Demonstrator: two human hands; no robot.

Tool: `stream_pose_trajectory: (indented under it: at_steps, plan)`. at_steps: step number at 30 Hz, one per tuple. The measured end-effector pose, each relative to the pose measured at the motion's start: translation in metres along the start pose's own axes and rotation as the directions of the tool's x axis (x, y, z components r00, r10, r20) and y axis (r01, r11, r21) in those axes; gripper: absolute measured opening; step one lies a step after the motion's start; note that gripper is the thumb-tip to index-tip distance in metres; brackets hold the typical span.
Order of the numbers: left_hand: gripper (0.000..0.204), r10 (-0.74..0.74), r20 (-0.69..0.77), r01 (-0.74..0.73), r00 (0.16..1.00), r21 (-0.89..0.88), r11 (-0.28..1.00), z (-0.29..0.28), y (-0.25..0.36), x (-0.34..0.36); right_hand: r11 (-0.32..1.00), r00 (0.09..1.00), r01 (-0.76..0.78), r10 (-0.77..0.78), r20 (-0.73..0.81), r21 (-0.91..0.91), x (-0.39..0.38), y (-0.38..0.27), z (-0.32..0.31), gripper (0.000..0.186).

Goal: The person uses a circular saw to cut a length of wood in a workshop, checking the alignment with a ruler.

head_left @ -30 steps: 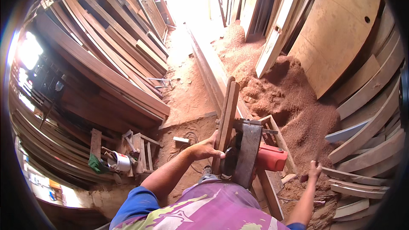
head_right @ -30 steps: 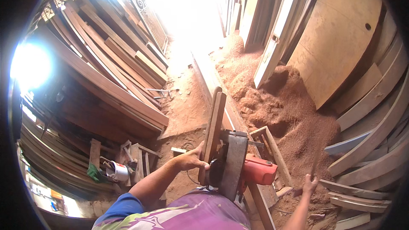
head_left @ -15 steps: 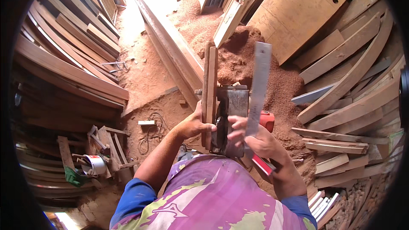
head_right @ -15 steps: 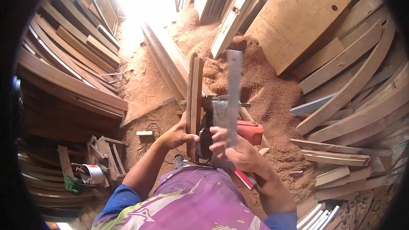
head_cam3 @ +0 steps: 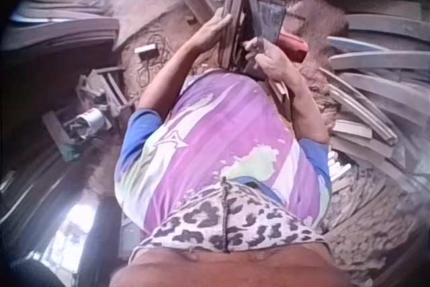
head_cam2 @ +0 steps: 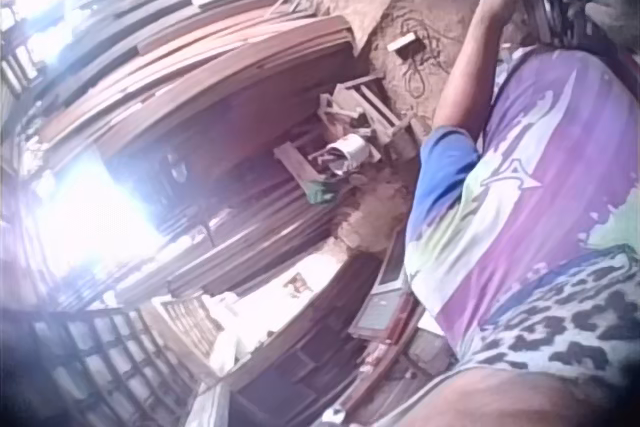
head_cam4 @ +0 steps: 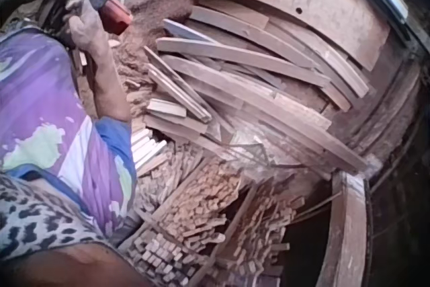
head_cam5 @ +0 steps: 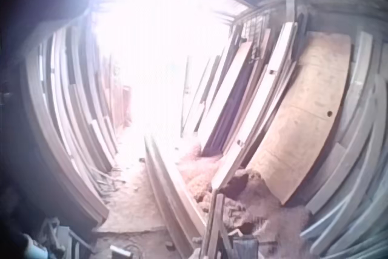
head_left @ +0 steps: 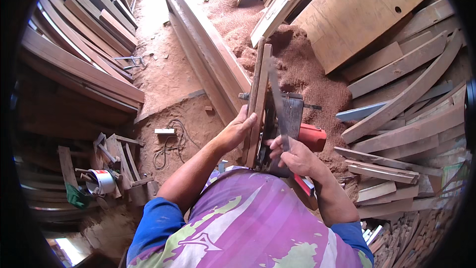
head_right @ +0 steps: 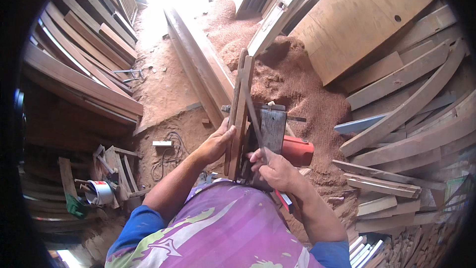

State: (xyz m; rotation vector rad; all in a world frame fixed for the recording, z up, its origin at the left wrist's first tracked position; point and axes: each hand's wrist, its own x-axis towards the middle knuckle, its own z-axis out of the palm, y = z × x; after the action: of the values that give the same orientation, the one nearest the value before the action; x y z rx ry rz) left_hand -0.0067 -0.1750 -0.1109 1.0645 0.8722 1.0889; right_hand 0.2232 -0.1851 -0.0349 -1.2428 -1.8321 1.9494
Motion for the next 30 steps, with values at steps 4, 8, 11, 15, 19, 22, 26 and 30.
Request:
stream_pose_trajectory:
  at_steps: [4, 8, 11, 15, 19, 22, 26, 30]
  plan:
    - [0.037, -0.079, -0.116, 0.050, 0.990, -0.233, 0.971, 0.008, -0.005, 0.012, 0.974, 0.994, -0.093, 0.078, -0.077, -0.208, -0.006, -0.001, 0.008, 0.028]
    - [0.025, -0.153, -0.154, 0.104, 0.976, -0.289, 0.952, 0.015, 0.001, 0.014, 0.952, 0.985, -0.174, 0.162, -0.068, -0.251, -0.007, -0.005, 0.013, 0.029]
    - [0.025, -0.193, -0.185, 0.127, 0.964, -0.319, 0.939, 0.017, -0.003, 0.014, 0.944, 0.971, -0.237, 0.227, -0.071, -0.231, -0.008, -0.006, 0.016, 0.031]
    - [0.026, -0.165, -0.187, 0.100, 0.968, -0.317, 0.943, 0.019, -0.002, 0.012, 0.945, 0.972, -0.232, 0.218, -0.084, -0.232, -0.007, -0.002, 0.017, 0.032]
    - [0.027, -0.139, -0.209, 0.075, 0.968, -0.286, 0.955, 0.018, -0.006, 0.014, 0.967, 0.984, -0.158, 0.137, -0.111, -0.201, -0.011, 0.006, 0.014, 0.029]
    - [0.027, -0.147, -0.196, 0.079, 0.970, -0.319, 0.944, 0.018, -0.009, 0.016, 0.961, 0.907, 0.226, -0.267, -0.326, -0.158, -0.019, 0.007, 0.010, 0.035]
    - [0.028, -0.145, -0.225, 0.085, 0.964, -0.258, 0.962, 0.019, -0.007, 0.016, 0.973, 0.865, 0.078, -0.174, -0.470, -0.217, -0.056, -0.012, -0.042, 0.074]
    - [0.029, -0.152, -0.191, 0.087, 0.970, -0.311, 0.947, 0.019, -0.006, 0.017, 0.842, 0.799, -0.171, -0.186, -0.571, -0.512, -0.073, -0.040, -0.068, 0.069]
